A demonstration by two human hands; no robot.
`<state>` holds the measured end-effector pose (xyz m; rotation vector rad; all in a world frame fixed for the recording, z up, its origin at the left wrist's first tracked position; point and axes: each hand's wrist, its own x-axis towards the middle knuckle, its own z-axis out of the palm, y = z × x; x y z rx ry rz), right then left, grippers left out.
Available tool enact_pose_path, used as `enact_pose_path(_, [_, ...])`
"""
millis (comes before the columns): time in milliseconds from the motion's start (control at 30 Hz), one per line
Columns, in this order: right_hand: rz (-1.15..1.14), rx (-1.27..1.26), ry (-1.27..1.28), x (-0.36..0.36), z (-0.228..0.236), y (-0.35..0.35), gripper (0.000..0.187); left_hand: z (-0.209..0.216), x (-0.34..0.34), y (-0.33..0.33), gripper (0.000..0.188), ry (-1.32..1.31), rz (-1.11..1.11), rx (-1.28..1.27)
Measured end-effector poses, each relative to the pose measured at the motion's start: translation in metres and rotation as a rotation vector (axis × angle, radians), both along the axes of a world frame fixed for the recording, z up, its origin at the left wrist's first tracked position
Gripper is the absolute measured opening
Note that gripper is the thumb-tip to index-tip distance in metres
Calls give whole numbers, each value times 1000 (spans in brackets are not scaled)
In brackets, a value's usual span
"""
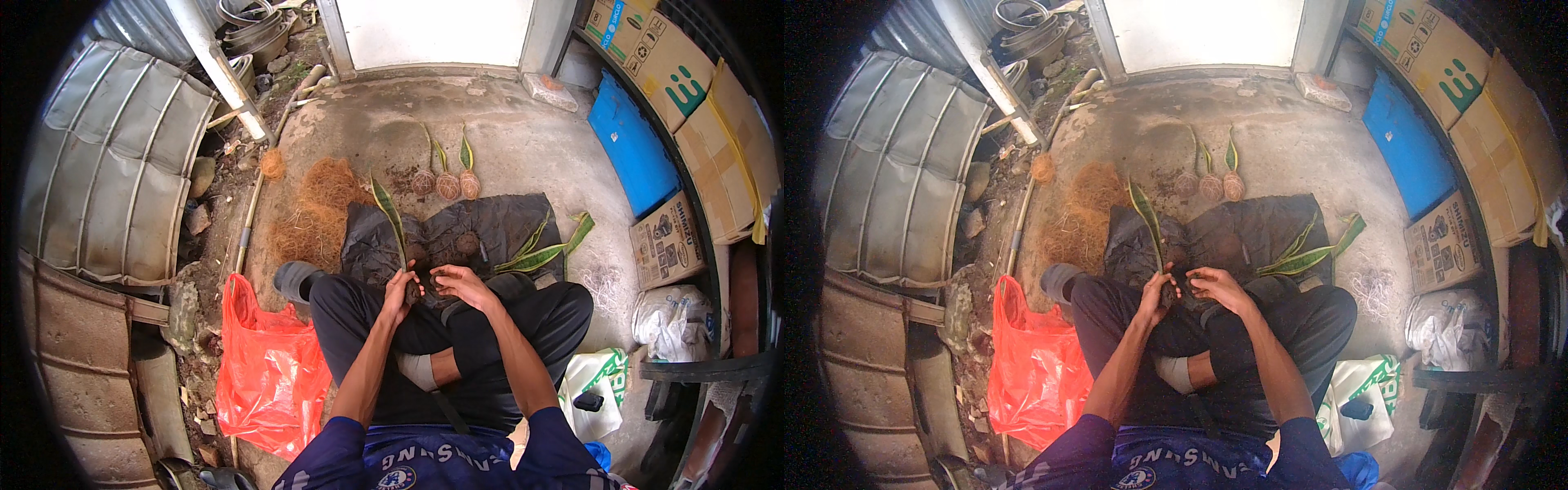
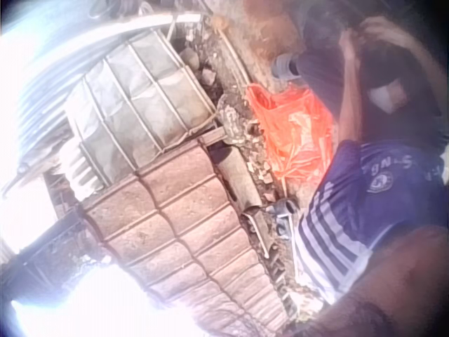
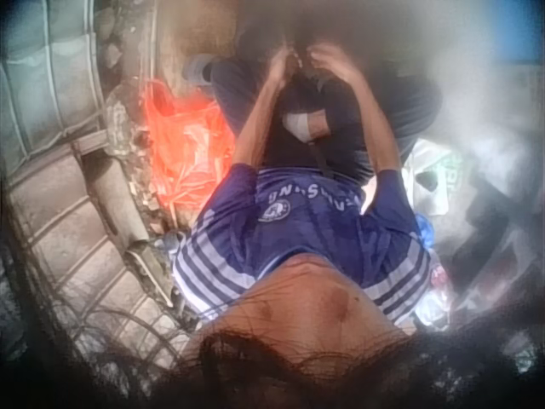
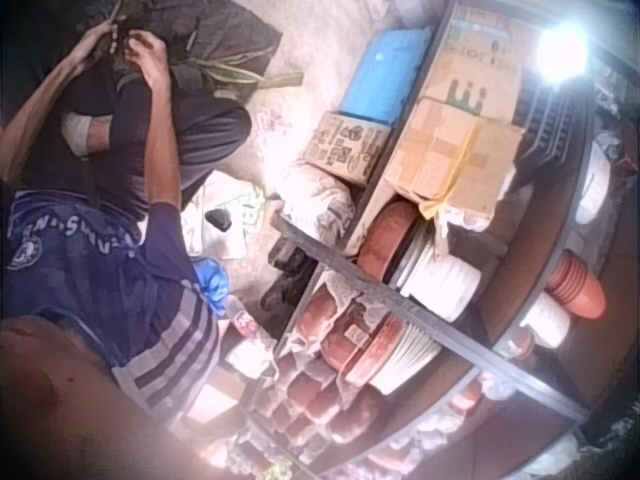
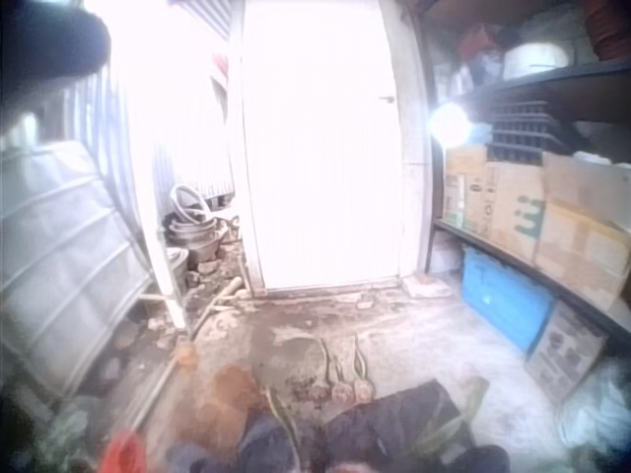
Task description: The person sits on the floor and wraps a long-leafed plant's root ball with soil and fibrous material by hand. They repeatedly add and press soil around the roots, occasionally lifting the plant to inspect the base.
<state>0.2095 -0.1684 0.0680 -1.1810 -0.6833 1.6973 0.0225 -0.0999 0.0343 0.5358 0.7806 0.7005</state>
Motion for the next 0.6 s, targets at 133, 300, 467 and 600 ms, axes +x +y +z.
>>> enact_pose_path(133, [-3,2,-3,0,-1,0,31,5,1,-1,32,6,-7,-1])
enact_pose_path(300, [-48,-17,38,1,-6,0,30,5,0,-1,28,7,-9,-39])
enact_pose_path(467, [-102,-10,66,1,-10,1,30,-3,-1,1,43,22,-20,-64])
enact_pose_path(600, [-218,11,-30,2,-10,2,26,-3,-3,1,54,-29,-15,-87])
